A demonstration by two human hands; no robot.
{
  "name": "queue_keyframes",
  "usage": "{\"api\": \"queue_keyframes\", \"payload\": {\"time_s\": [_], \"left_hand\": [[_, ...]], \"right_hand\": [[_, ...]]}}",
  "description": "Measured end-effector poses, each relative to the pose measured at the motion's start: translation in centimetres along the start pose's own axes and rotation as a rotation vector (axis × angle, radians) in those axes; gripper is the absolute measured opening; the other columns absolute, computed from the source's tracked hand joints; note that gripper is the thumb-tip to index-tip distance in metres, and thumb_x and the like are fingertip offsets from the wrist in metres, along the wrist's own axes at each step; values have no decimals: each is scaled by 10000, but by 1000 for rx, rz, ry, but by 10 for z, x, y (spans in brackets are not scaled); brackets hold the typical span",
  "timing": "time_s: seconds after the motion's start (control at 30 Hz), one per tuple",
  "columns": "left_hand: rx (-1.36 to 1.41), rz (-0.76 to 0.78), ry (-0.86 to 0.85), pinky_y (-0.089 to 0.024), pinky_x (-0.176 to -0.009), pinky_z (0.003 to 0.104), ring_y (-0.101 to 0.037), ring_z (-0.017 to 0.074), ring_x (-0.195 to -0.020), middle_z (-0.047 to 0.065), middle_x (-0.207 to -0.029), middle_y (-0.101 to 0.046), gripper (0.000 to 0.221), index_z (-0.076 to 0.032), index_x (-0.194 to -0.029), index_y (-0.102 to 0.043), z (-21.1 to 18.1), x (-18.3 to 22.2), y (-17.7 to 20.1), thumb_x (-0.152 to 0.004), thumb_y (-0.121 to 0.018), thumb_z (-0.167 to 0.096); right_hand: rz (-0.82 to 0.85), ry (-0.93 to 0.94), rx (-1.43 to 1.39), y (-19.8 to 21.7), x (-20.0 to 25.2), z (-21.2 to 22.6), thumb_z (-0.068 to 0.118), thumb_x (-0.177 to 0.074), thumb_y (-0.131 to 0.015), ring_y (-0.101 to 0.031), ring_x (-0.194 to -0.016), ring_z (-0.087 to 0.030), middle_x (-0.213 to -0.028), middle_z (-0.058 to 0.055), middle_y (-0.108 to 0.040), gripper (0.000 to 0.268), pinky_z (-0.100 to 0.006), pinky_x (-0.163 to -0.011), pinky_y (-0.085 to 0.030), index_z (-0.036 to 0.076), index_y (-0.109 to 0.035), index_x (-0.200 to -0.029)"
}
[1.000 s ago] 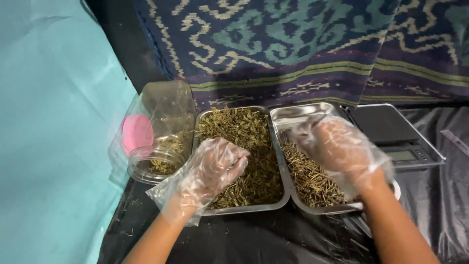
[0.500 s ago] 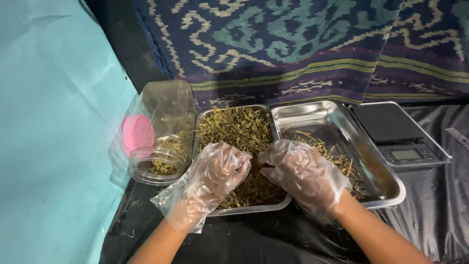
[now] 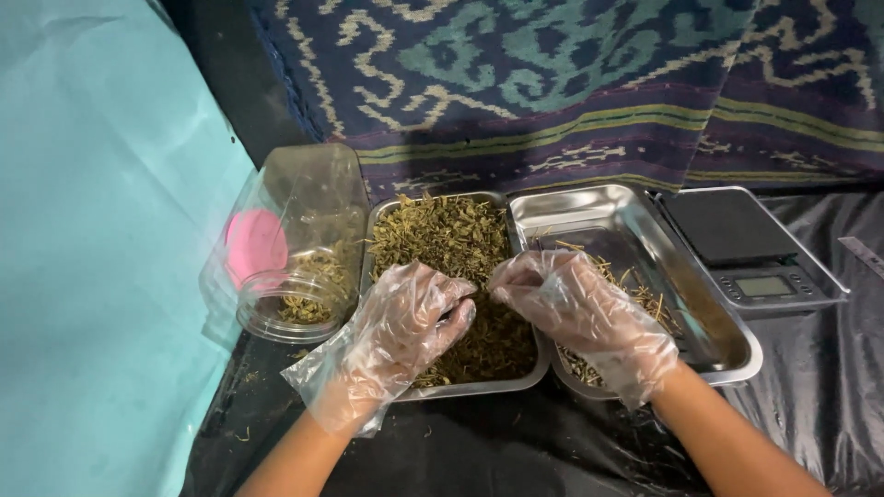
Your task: Manually sorting dried herbs by picking out stems and placing them in a separate tray.
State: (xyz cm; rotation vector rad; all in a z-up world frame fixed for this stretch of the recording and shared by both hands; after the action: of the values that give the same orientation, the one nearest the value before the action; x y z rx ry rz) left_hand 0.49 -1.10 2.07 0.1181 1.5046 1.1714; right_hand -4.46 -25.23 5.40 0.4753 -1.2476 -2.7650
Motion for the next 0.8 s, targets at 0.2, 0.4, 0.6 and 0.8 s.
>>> {"api": "queue_keyframes", "payload": {"time_s": [0.2, 0.4, 0.6, 0.8], "left_hand": [[103, -175, -150, -634, -1018, 462, -794, 265, -1031, 76, -1068, -829, 224, -279, -1206, -801, 8, 17, -17, -1031, -858, -406], [-32, -123, -138, -557, -1000, 430, -674, 224, -981, -4, -1058, -706, 66, -171, -1187, -752, -5, 10, -7, -1122, -760, -179], [386, -59, 180, -652, -831, 314, -777, 173, -894, -25, -915, -806, 198, -273, -991, -804, -4, -2, 1, -1124, -736, -402], [306, 71, 323, -641, -723, 429, -747, 249, -765, 74, -777, -728, 379, -158, -858, -728, -8, -17, 23, -1129, -727, -424]], "right_hand": [[133, 62, -56, 1, -5, -13, 230, -1150, -671, -733, -726, -89, -887, -8, -720, 191, -114, -622, -602, 107, -725, -1015], [76, 50, -282, -9, -3, -29, 370, -1006, -787, -866, -940, -113, -1054, 8, -932, 275, -252, -821, -684, 154, -894, -1138], [64, -14, -120, 1, 3, -22, 449, -987, -797, -884, -989, -146, -1057, 29, -932, 285, -278, -840, -709, 241, -910, -1145], [193, -304, -950, 28, 6, -30, 527, -1000, -836, -853, -1030, -202, -1106, -18, -867, 359, -327, -884, -744, 229, -838, -1200]]}}
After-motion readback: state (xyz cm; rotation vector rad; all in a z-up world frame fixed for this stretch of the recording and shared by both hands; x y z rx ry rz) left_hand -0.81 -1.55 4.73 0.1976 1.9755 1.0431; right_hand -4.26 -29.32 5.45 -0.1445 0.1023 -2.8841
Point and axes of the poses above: each hand's wrist, its own x-axis away from the middle knuckle, its own y-axis out of the back of the hand, z = x × y, the point moved 1 cm from there along -x, towards the middle knuckle
